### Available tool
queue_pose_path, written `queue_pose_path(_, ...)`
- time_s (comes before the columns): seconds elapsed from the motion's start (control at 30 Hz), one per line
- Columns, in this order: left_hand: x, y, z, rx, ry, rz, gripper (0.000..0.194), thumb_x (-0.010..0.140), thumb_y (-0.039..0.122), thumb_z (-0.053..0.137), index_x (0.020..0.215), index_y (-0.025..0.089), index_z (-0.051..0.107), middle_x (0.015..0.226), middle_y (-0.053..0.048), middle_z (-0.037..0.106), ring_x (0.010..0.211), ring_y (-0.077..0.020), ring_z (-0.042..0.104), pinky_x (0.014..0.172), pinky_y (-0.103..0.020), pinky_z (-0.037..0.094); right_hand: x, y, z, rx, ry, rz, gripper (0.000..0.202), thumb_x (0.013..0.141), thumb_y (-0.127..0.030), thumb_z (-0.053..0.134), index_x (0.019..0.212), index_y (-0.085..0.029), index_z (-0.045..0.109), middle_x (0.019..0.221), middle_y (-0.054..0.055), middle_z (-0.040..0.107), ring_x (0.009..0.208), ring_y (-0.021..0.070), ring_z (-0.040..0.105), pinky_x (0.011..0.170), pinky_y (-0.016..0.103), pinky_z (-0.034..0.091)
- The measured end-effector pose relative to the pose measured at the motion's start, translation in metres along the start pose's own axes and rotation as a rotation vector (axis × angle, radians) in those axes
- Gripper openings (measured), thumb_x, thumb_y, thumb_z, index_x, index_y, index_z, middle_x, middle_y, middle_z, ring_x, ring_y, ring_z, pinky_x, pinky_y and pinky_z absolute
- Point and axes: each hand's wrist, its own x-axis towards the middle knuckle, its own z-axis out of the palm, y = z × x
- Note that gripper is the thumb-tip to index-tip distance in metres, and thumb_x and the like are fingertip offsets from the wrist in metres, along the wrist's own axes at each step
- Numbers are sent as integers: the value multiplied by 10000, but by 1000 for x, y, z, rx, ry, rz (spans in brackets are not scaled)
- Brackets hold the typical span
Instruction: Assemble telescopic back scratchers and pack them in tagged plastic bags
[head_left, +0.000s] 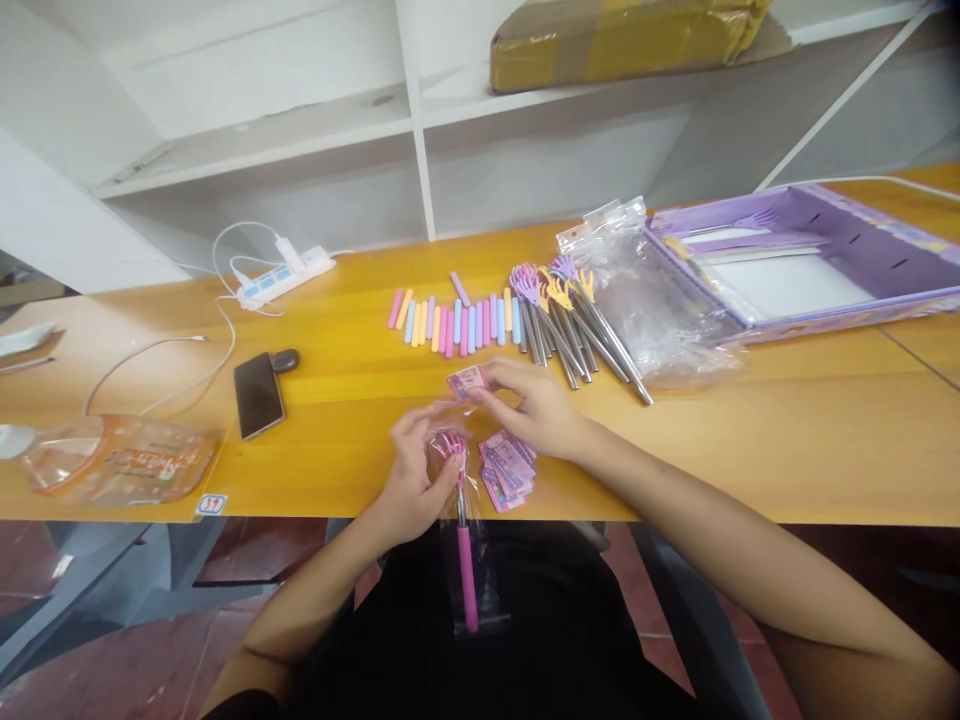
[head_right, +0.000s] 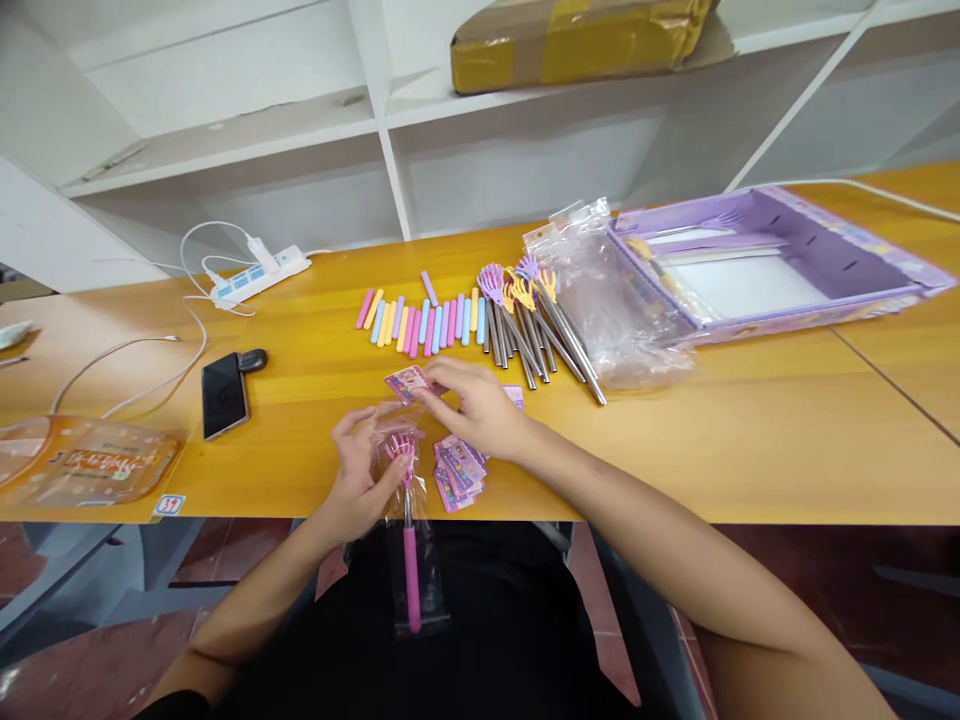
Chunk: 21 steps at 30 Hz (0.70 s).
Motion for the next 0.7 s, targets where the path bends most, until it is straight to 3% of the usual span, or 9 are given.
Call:
queue_pose_path(0.1,4,3,-4,246,-51,117,427,1118,283,549,1543,321,522,1644,-133,461,1581,-324,446,1323,-609,382,0,-1,1,35,21,-6,192,1116,-294,587,983,-209,696,952,48,746,866,180,694,797,334,554)
queue_pose_path(0.17,7,7,-7,319,-93,110,423,1123,276,530,1543,324,559,1670,-126,450,1622,-332,382,1340,-611,358,0,0,1,50,27,-8,161,1111,-289,591,1004,-215,687,972,50,745,882,185,691,806,343,553)
queue_pose_path(0.4,7,3,-12,124,-111,38,470,1110,288,556,1575,352,578,1620,-124,507,1512,-339,524,1305,-596,412,-2,4,0,16,-27,2,163,1126,-288,564,1024,-211,665,1001,67,709,935,205,665,839,367,547)
queue_pose_path(0.7,4,-2,-12,110,-72,8,492,1081,318,610,1571,355,590,1630,-132,450,1512,-367,503,1279,-611,438,-3,2,0,72,-13,14,166,1126,-282,598,1134,-204,745,1087,62,810,985,181,759,887,336,596)
